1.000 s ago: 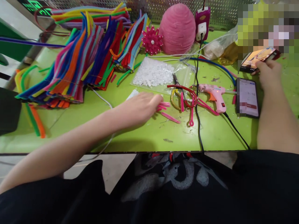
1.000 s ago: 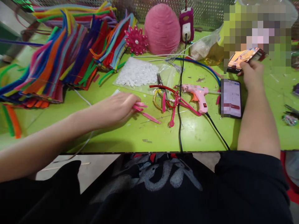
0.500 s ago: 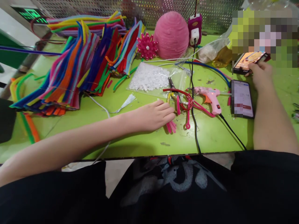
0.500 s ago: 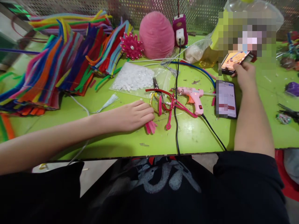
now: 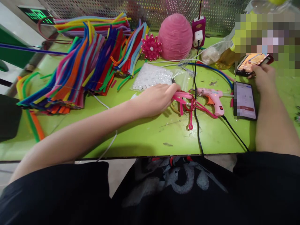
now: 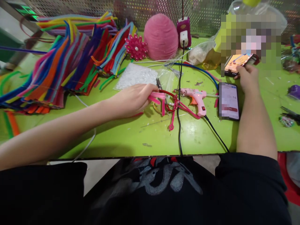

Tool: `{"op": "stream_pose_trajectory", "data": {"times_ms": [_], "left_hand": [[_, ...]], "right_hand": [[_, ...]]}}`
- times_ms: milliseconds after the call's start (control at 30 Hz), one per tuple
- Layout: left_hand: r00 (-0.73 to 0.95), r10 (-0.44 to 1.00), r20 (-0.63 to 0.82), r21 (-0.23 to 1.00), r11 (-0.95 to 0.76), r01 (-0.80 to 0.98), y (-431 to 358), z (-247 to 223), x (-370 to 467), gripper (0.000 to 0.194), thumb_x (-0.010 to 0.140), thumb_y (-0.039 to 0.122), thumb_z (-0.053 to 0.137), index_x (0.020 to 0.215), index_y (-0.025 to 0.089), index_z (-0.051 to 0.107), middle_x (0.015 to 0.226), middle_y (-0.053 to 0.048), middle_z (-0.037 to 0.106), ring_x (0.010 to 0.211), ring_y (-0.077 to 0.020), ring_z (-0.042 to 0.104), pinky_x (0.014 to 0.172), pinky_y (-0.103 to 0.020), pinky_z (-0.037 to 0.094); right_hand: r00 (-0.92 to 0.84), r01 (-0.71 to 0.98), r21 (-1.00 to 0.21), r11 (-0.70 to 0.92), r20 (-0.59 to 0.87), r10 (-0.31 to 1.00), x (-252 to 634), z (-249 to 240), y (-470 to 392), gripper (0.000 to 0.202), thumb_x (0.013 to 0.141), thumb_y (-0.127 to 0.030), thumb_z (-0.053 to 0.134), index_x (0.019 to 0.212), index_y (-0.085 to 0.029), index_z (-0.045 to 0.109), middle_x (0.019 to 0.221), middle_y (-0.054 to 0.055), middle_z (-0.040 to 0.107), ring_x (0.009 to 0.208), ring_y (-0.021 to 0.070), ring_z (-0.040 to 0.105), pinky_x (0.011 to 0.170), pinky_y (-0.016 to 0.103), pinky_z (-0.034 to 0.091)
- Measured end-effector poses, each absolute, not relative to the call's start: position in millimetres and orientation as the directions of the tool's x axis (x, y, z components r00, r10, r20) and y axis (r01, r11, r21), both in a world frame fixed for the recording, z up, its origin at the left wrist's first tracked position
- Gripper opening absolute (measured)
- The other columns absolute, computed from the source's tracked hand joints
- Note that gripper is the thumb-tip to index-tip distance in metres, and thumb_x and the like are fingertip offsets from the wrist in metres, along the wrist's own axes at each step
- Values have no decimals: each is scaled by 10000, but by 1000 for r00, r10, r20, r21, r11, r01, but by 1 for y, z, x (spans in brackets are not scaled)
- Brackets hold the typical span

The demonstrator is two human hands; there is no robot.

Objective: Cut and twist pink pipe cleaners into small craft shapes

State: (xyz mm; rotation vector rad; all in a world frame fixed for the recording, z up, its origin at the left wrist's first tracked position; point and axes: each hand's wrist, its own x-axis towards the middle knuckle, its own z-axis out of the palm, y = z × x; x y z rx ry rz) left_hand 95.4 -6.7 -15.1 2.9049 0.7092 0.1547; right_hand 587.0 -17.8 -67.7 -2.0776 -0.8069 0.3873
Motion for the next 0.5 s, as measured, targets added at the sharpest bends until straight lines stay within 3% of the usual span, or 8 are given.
{"op": "stream_pose_trajectory", "data": {"times_ms": [100, 233, 300, 400, 467, 500], "left_hand": [[871, 488, 53, 195, -861, 471, -2, -16, 117, 434, 1046, 208, 400, 1438, 52, 502, 1316, -217, 664, 1233, -337, 652, 1071, -488, 508], [877, 480, 33, 106, -874, 474, 17, 2, 117, 595, 976, 290, 551, 1526, 76, 476, 1528, -240, 524, 1451, -429, 487, 1202, -599, 395], [809, 588, -9, 42, -808, 587, 35, 18, 101, 503, 1017, 329, 493, 1451, 88, 579, 1507, -237, 548, 1445, -432, 481, 1197, -615, 389], [463, 886, -13, -24, -464, 886, 67, 37, 67, 546, 1075, 375, 390, 1466, 34, 560, 1528, -253, 534, 1443, -421, 467, 1204, -666, 358], [137, 985, -107, -82, -147, 986, 87, 39, 44, 607, 1074, 464, 425, 1507, 49, 518, 1620, -179, 472, 1445, -357, 452, 1251, -634, 329], [99, 985, -142, -88, -112, 990, 96, 38, 34, 696, 1053, 534, 470, 1516, 16, 502, 1642, -188, 449, 1425, -355, 455, 1247, -636, 339]], "right_hand": [[752, 397, -815, -423, 25, 659, 584, -66, -18, 410, 1037, -416, 679, 1353, -158, 646, 1335, 111, 666, 1156, 235, 689, 981, 455, 616], [763, 401, -842, -361, 89, 640, 579, -63, -18, 74, 1003, -126, 658, 1043, -127, 720, 959, 54, 728, 724, 118, 638, 707, 268, 548], [761, 406, -852, -331, 114, 639, 577, -61, -18, 153, 965, -27, 624, 906, -144, 703, 787, 21, 687, 575, 95, 529, 590, 237, 445], [754, 414, -857, -307, 135, 643, 573, -59, -19, 213, 968, -43, 612, 803, -172, 653, 671, -7, 612, 539, 94, 485, 530, 221, 357], [755, 419, -857, -302, 143, 640, 570, -58, -19, 246, 978, -57, 602, 765, -179, 627, 643, -7, 582, 546, 96, 487, 521, 217, 318], [756, 420, -856, -301, 146, 638, 569, -58, -20, 255, 981, -62, 600, 756, -180, 618, 636, -7, 572, 547, 97, 487, 522, 219, 305]]}}
